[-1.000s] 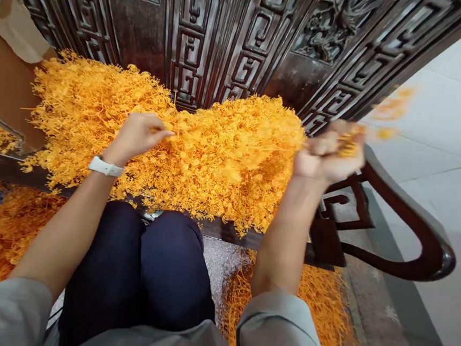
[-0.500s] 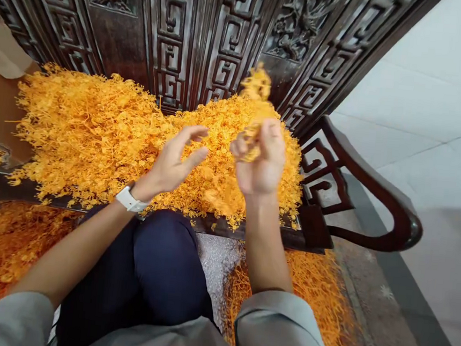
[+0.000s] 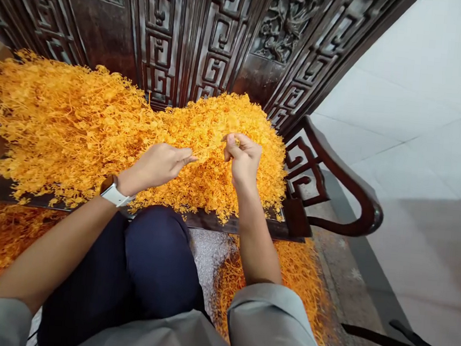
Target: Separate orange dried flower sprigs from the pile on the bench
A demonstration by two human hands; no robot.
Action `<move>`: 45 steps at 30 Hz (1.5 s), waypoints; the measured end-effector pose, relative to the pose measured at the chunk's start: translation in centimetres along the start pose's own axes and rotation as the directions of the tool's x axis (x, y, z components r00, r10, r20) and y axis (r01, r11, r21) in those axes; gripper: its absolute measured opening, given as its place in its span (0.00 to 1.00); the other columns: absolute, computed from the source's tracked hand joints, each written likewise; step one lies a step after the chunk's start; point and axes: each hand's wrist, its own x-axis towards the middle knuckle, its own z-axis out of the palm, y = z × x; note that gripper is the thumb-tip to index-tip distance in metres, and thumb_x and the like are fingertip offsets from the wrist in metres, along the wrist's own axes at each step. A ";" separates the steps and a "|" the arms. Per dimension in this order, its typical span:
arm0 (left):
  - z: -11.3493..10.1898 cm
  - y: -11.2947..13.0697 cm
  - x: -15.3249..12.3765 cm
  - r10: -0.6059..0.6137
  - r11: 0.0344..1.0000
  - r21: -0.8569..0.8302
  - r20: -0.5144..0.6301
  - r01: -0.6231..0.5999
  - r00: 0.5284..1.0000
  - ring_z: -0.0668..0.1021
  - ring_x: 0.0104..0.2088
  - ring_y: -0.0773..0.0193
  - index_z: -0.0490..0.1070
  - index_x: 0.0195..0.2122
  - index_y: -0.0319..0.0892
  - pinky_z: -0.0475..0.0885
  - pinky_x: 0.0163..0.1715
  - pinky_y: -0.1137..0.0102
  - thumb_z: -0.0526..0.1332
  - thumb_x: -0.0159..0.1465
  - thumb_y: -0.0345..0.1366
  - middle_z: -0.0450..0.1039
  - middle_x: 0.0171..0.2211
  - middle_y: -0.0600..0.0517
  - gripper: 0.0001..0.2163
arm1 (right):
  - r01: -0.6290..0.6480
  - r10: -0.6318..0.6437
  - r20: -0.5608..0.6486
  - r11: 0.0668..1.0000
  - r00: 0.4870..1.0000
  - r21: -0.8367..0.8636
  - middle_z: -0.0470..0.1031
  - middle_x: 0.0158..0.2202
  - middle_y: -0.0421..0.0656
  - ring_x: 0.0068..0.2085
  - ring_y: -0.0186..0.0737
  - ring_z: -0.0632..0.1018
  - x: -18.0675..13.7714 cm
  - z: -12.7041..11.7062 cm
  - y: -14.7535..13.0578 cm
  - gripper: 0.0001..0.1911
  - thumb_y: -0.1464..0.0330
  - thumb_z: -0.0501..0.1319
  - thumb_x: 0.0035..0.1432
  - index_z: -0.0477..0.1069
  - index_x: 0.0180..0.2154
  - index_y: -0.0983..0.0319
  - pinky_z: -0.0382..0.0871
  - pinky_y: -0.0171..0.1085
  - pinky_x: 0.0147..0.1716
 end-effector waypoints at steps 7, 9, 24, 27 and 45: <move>-1.3 -4.7 -2.0 -0.205 0.975 0.077 -0.061 0.209 0.977 0.70 0.22 0.58 0.73 0.31 0.46 0.59 0.28 0.63 0.53 0.72 0.40 0.71 0.22 0.50 0.14 | -0.029 0.021 -0.118 0.998 0.993 -0.064 0.63 0.19 0.33 0.20 0.29 0.62 2.5 -6.3 1.3 0.15 0.54 0.72 0.58 0.74 0.33 0.57 0.57 0.31 0.20; -1.9 -5.6 -2.2 -0.223 0.972 0.061 -0.070 0.227 0.972 0.68 0.22 0.59 0.72 0.31 0.46 0.57 0.27 0.63 0.53 0.71 0.39 0.70 0.22 0.50 0.13 | -0.089 0.160 0.297 0.966 0.941 -0.242 0.71 0.25 0.37 0.24 0.33 0.69 1.0 -6.7 0.7 0.16 0.55 0.75 0.55 0.78 0.42 0.54 0.64 0.34 0.22; -2.3 -4.1 -1.7 -0.216 0.976 -0.028 -0.012 0.215 0.976 0.64 0.23 0.62 0.71 0.31 0.43 0.51 0.29 0.64 0.53 0.71 0.34 0.66 0.22 0.52 0.12 | 0.469 -0.195 0.493 0.710 0.848 -0.526 0.80 0.50 0.49 0.47 0.46 0.80 -4.1 2.5 0.1 0.21 0.52 0.60 0.71 0.73 0.58 0.55 0.76 0.46 0.45; -2.3 -4.2 -1.7 -0.232 0.970 -0.080 -0.033 0.229 0.972 0.61 0.22 0.63 0.67 0.27 0.43 0.50 0.29 0.64 0.55 0.66 0.29 0.62 0.19 0.53 0.10 | 0.470 -0.330 0.350 0.746 0.876 -0.472 0.74 0.27 0.39 0.24 0.33 0.70 -5.0 3.2 0.7 0.15 0.59 0.57 0.75 0.75 0.38 0.58 0.65 0.36 0.26; -1.8 -8.0 -1.9 -0.431 0.832 -0.406 -0.042 0.379 0.901 0.69 0.24 0.65 0.71 0.29 0.41 0.58 0.28 0.67 0.55 0.63 0.29 0.71 0.24 0.53 0.08 | 0.238 -0.133 0.213 0.757 0.968 -0.609 0.62 0.70 0.57 0.59 0.54 0.76 -3.0 2.2 -3.5 0.42 0.49 0.61 0.69 0.48 0.76 0.52 0.79 0.53 0.49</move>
